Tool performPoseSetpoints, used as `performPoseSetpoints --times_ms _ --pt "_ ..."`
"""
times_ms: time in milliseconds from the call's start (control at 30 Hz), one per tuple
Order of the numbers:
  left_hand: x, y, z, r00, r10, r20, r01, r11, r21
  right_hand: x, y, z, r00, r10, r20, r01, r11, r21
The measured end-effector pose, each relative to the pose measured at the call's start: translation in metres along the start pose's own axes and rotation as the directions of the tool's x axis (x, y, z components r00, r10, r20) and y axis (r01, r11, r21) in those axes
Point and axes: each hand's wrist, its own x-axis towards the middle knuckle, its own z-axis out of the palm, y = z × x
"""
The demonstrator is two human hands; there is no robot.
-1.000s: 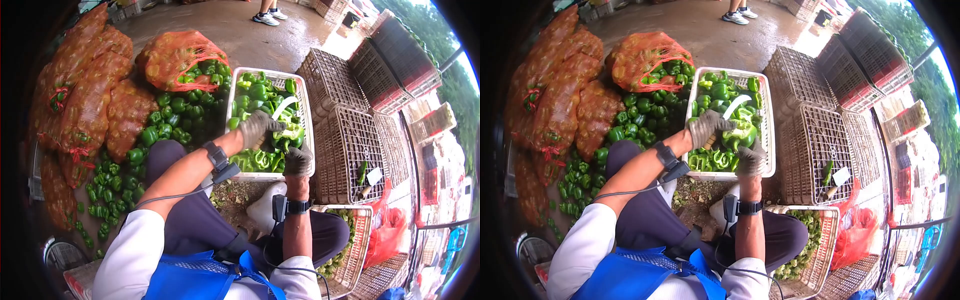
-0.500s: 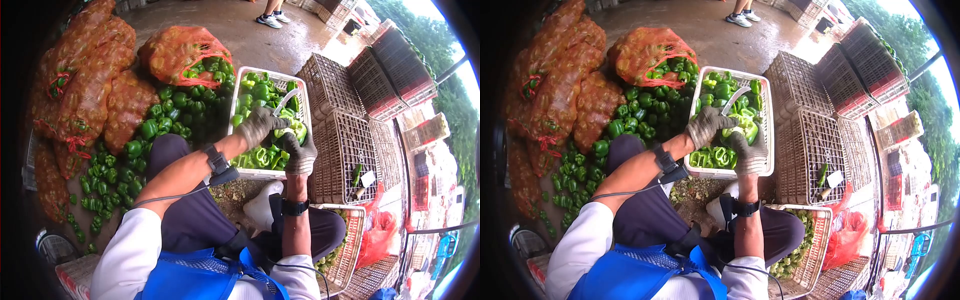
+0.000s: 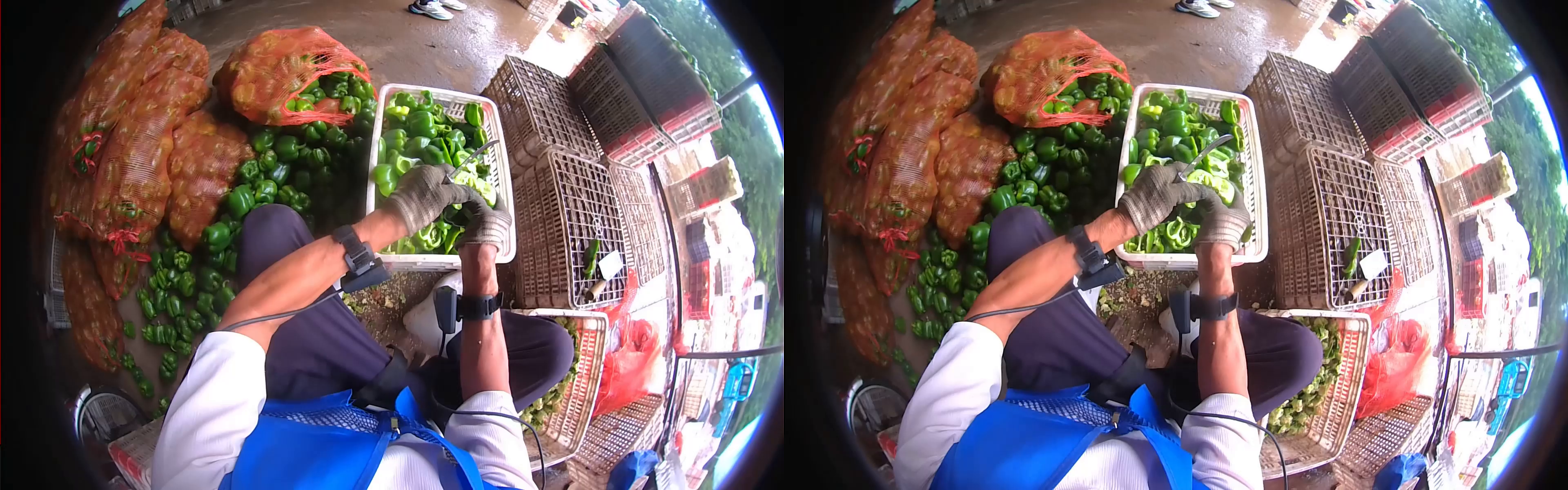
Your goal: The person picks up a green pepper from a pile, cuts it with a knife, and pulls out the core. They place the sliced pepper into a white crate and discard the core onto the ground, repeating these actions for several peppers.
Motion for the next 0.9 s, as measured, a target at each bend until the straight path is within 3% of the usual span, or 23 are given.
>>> performPoseSetpoints --times_ms 33,67,167,200,300,333,467,567,600,700,733,867,900 --pt "0.001 -0.001 0.000 1.000 0.011 0.000 -0.011 0.999 0.044 0.001 0.004 -0.004 0.998 0.059 0.031 -0.061 0.996 0.058" --pt "0.002 -0.002 0.001 0.999 -0.051 0.006 0.051 0.997 -0.062 0.004 0.007 -0.006 0.991 0.114 0.071 -0.122 0.986 0.114" --pt "0.003 0.001 -0.002 0.999 -0.037 -0.011 0.038 0.998 0.059 -0.001 0.005 -0.003 0.923 0.371 0.104 -0.384 0.906 0.177" --pt "0.004 0.002 -0.004 0.987 -0.156 0.044 0.158 0.986 -0.057 -0.002 0.000 -0.002 0.899 0.433 0.068 -0.434 0.901 -0.011" --pt "0.011 -0.005 -0.010 1.000 -0.012 0.004 0.012 0.993 0.114 0.001 0.017 -0.016 0.878 0.410 0.249 -0.421 0.907 -0.010" --pt "0.012 -0.007 -0.012 0.999 0.052 0.008 -0.053 0.991 0.124 -0.003 0.014 -0.017 0.899 0.330 0.288 -0.359 0.932 0.054" --pt "0.015 -0.021 -0.013 0.997 -0.066 0.029 0.069 0.986 -0.149 -0.013 -0.027 -0.008 0.942 0.162 0.293 -0.141 0.986 -0.093" --pt "0.017 -0.026 -0.015 0.992 -0.109 0.055 0.116 0.984 -0.132 -0.008 -0.006 -0.011 0.909 0.252 0.333 -0.214 0.966 -0.146" --pt "0.016 -0.023 -0.016 0.999 -0.034 0.024 0.034 0.999 0.006 -0.008 0.001 -0.014 0.897 0.282 0.340 -0.239 0.957 -0.163" --pt "0.009 -0.007 -0.019 0.999 -0.040 0.003 0.038 0.979 0.201 -0.019 0.007 -0.001 0.910 0.267 0.317 -0.309 0.947 0.091" --pt "0.006 -0.008 -0.015 0.998 0.032 -0.047 -0.020 0.970 0.244 -0.020 -0.002 0.006 0.869 0.443 0.218 -0.487 0.842 0.230" --pt "0.004 -0.008 -0.011 0.985 0.163 -0.064 -0.120 0.892 0.437 -0.019 0.005 0.007 0.883 0.462 0.088 -0.470 0.871 0.143" --pt "0.003 -0.007 -0.007 0.982 0.176 -0.064 -0.126 0.873 0.472 -0.018 0.005 0.004 0.869 0.481 0.120 -0.495 0.850 0.181"
